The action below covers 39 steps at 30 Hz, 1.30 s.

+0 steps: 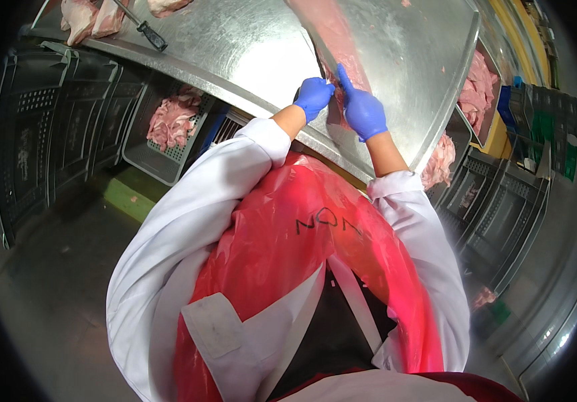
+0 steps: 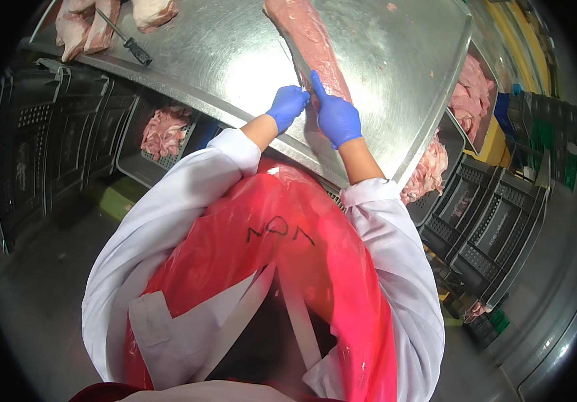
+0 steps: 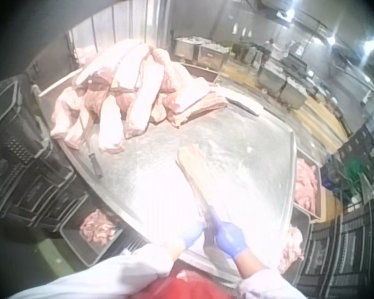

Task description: The person uses a knife to trim fat and connective tissue from large cuts of raw meat on a stainless steel table. They repeatedly lift and turn the meat to access different sides, separating the trimmed fat and placing it into a nearby bin while keeping the lean meat on the table.

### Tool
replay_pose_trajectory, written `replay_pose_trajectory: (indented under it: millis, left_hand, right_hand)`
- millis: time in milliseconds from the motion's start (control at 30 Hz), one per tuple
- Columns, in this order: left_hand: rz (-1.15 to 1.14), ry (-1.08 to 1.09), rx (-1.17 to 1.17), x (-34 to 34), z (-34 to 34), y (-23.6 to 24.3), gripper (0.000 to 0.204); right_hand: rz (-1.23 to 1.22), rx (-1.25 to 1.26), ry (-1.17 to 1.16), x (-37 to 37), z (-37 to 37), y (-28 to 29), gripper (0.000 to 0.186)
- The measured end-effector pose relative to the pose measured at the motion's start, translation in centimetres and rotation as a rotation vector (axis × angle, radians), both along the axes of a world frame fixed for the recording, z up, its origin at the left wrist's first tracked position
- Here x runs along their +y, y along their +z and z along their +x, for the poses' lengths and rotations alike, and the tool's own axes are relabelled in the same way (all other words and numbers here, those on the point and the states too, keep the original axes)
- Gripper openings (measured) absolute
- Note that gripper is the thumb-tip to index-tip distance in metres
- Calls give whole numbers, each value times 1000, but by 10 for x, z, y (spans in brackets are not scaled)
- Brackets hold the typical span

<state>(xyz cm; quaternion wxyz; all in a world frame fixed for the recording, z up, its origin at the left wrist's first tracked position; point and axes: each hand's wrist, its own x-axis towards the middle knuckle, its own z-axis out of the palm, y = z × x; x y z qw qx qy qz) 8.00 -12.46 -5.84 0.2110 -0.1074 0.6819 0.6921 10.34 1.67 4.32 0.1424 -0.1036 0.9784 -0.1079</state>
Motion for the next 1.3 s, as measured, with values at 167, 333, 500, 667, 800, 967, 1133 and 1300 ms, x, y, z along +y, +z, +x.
replay_pose_trajectory:
  millis: [167, 333, 500, 667, 800, 967, 1133, 1300]
  left_hand:
    - [71, 15, 37, -3, -2, -28, 14]
    - [112, -10, -79, -3, 1, -14, 13]
    - [12, -71, 58, -23, -3, -23, 16]
    - [45, -107, 65, -39, 8, -28, 17]
    - [-64, -194, 98, -42, 9, -30, 19]
    - [-165, -212, 89, -47, 11, -10, 25]
    - [-280, -210, 147, -60, 18, 9, 23]
    - [-86, -223, 135, -68, 23, -26, 24]
  right_hand:
    - [112, -133, -47, 14, 61, 5, 77]
    - [209, -44, -64, -34, 28, -3, 78]
    - [262, -192, -110, -11, 104, 19, 87]
    - [205, -156, -115, 17, 178, 40, 89]
    - [116, 58, -117, -36, 81, 23, 83]
    - [138, -47, -154, -53, 56, -23, 83]
    - [254, -263, -236, -30, 194, 26, 88]
    - [-1, 36, -179, -45, 178, 28, 84]
